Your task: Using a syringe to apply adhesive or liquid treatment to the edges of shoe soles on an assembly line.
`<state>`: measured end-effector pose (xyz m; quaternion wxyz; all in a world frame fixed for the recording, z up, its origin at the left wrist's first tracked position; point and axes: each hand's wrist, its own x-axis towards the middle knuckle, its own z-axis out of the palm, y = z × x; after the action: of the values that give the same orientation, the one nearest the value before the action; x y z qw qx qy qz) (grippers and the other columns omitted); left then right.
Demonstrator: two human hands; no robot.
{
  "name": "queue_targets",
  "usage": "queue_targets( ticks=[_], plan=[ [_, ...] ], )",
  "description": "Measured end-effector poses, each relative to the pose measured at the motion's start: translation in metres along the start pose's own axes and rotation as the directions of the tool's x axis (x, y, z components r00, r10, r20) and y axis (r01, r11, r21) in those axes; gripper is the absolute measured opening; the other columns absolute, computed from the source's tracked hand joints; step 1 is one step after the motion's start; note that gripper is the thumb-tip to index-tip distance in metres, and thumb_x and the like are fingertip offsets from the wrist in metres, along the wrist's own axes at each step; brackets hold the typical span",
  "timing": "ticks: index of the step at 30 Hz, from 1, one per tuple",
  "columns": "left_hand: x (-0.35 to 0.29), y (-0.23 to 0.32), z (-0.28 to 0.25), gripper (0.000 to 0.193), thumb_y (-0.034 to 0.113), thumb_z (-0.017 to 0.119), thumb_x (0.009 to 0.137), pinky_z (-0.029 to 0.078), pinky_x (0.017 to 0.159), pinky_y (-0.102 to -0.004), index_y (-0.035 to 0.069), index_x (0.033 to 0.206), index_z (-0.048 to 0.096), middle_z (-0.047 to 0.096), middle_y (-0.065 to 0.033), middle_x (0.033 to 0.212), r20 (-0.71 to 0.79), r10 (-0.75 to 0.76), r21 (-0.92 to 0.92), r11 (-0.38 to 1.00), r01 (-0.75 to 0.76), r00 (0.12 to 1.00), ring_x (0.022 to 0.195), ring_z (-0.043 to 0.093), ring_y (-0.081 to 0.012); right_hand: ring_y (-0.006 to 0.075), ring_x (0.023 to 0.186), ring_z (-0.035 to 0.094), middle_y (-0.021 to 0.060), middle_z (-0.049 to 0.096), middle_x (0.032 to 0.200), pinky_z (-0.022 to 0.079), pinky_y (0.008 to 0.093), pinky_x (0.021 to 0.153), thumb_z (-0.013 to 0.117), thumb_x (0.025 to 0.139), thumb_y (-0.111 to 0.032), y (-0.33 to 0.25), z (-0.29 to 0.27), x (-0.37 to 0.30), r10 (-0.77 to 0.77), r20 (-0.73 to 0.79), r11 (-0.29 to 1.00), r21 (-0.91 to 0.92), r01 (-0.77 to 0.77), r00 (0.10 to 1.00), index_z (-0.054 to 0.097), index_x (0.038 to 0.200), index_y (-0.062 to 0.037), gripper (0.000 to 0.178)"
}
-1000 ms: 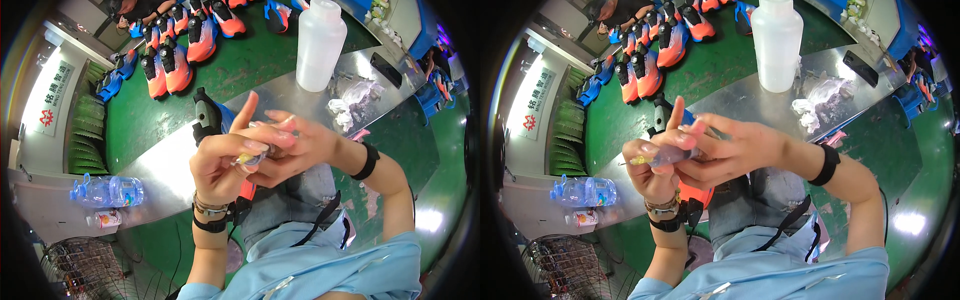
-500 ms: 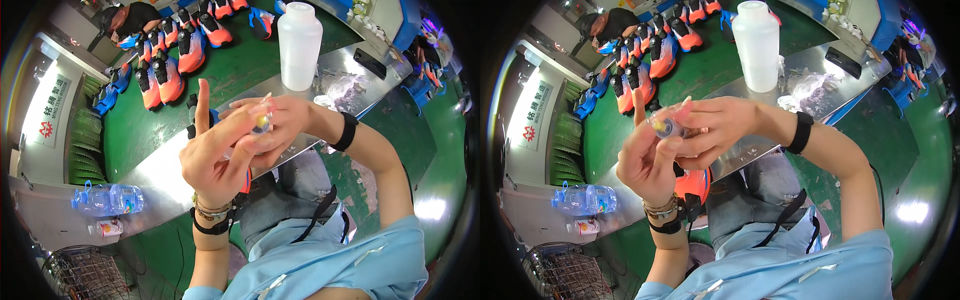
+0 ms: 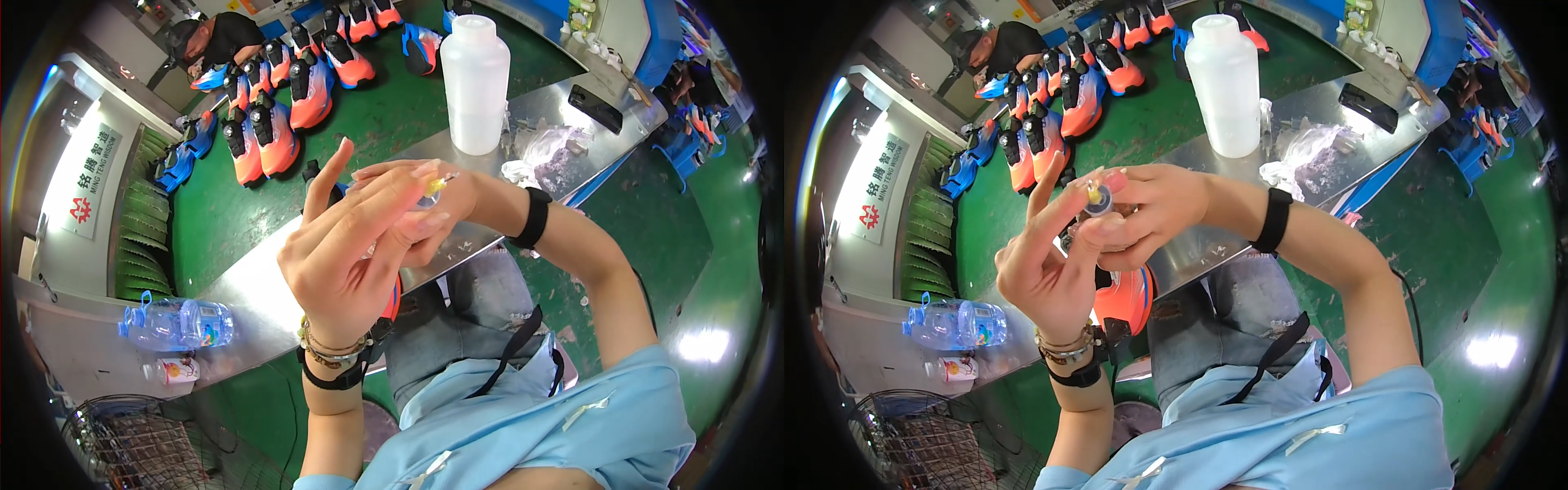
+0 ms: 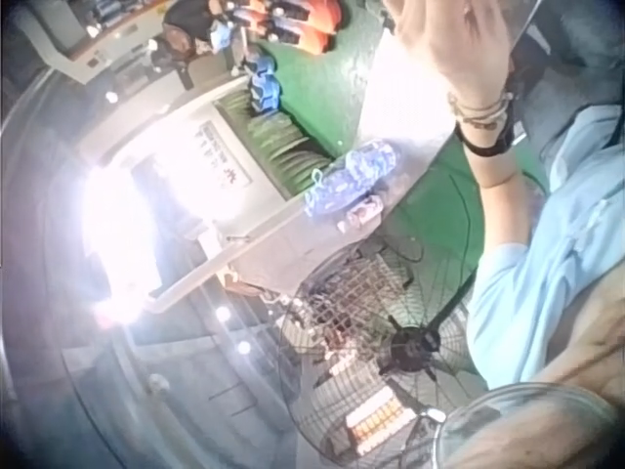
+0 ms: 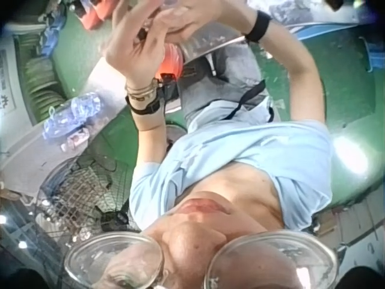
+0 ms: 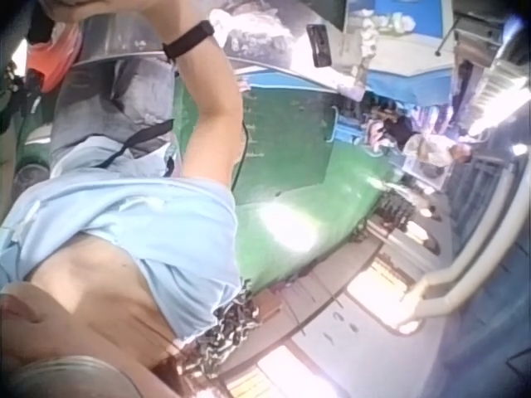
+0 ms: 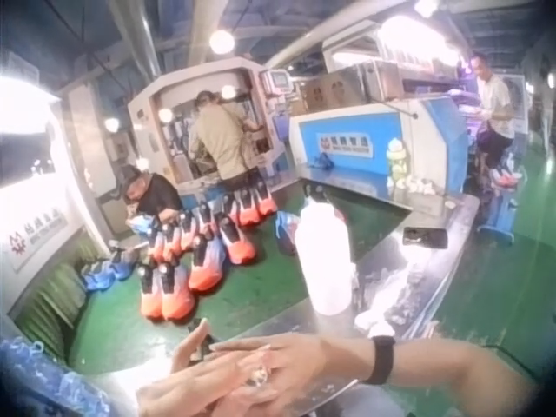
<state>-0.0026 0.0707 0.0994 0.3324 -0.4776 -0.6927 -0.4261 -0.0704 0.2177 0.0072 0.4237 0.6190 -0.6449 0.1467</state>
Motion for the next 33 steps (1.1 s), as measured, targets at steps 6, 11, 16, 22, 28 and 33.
queue_targets(
  ticks=[6,11,16,22,28,33],
  plan=[
    [-0.001,-0.001,0.0,0.023,-0.001,0.064,0.071,0.046,0.084,-0.0359,-0.002,0.094,0.063,0.067,-0.0089,0.082,-0.049,-0.155,0.016,0.988,0.156,0.987,0.072,0.064,-0.0153,0.0211,0.087,0.049,-0.0038,0.047,0.107,0.047,0.032,0.075,0.066,0.065,-0.01,0.001,0.002,0.013,-0.074,-0.314,0.982,-0.186,0.015,0.946,0.053,0.094,-0.0271,0.036],
    [-0.004,-0.011,0.006,0.023,0.001,0.065,0.076,0.047,0.068,-0.0202,-0.003,0.099,0.061,0.066,-0.0079,0.087,-0.047,-0.541,-0.357,0.794,0.492,0.84,0.077,0.061,-0.0095,0.0188,0.081,0.048,-0.0053,0.05,0.102,0.047,0.0278,0.071,0.066,0.065,-0.009,-0.009,-0.002,0.015,0.01,-0.319,0.97,-0.227,-0.087,0.948,0.057,0.093,-0.0254,0.034],
    [-0.002,-0.013,0.008,0.024,0.001,0.065,0.076,0.047,0.071,-0.0213,-0.003,0.099,0.06,0.066,-0.0084,0.088,-0.023,-0.567,-0.407,0.758,0.51,0.824,0.08,0.061,-0.0111,0.0173,0.078,0.046,-0.0051,0.05,0.101,0.047,0.025,0.069,0.067,0.064,-0.01,-0.009,-0.005,0.013,0.026,-0.306,0.97,-0.224,-0.099,0.952,0.057,0.091,-0.0233,0.032],
    [-0.003,-0.016,0.012,0.024,0.001,0.063,0.078,0.048,0.074,-0.0231,-0.004,0.101,0.059,0.065,-0.0106,0.089,0.008,-0.563,-0.442,0.739,0.508,0.826,0.082,0.062,-0.0136,0.018,0.076,0.048,-0.0035,0.051,0.1,0.048,0.0264,0.068,0.067,0.063,-0.011,-0.01,-0.011,0.011,0.038,-0.292,0.976,-0.195,-0.098,0.956,0.058,0.089,-0.0207,0.029],
    [-0.005,-0.018,0.014,0.024,0.0,0.061,0.08,0.048,0.074,-0.0236,-0.004,0.103,0.058,0.065,-0.0123,0.09,0.039,-0.575,-0.478,0.707,0.52,0.817,0.083,0.062,-0.0149,0.0187,0.075,0.048,-0.0027,0.051,0.099,0.048,0.027,0.067,0.067,0.063,-0.011,-0.014,-0.011,0.01,0.047,-0.303,0.967,-0.227,-0.12,0.952,0.058,0.089,-0.0198,0.029],
    [-0.007,-0.021,0.017,0.025,0.0,0.06,0.081,0.049,0.074,-0.0246,-0.004,0.105,0.056,0.064,-0.0135,0.091,0.067,-0.586,-0.504,0.679,0.534,0.808,0.084,0.062,-0.0163,0.0187,0.075,0.048,-0.0023,0.05,0.099,0.048,0.027,0.067,0.067,0.063,-0.011,-0.015,-0.01,0.005,0.053,-0.298,0.967,-0.221,-0.123,0.953,0.058,0.089,-0.0192,0.028]
  ],
)
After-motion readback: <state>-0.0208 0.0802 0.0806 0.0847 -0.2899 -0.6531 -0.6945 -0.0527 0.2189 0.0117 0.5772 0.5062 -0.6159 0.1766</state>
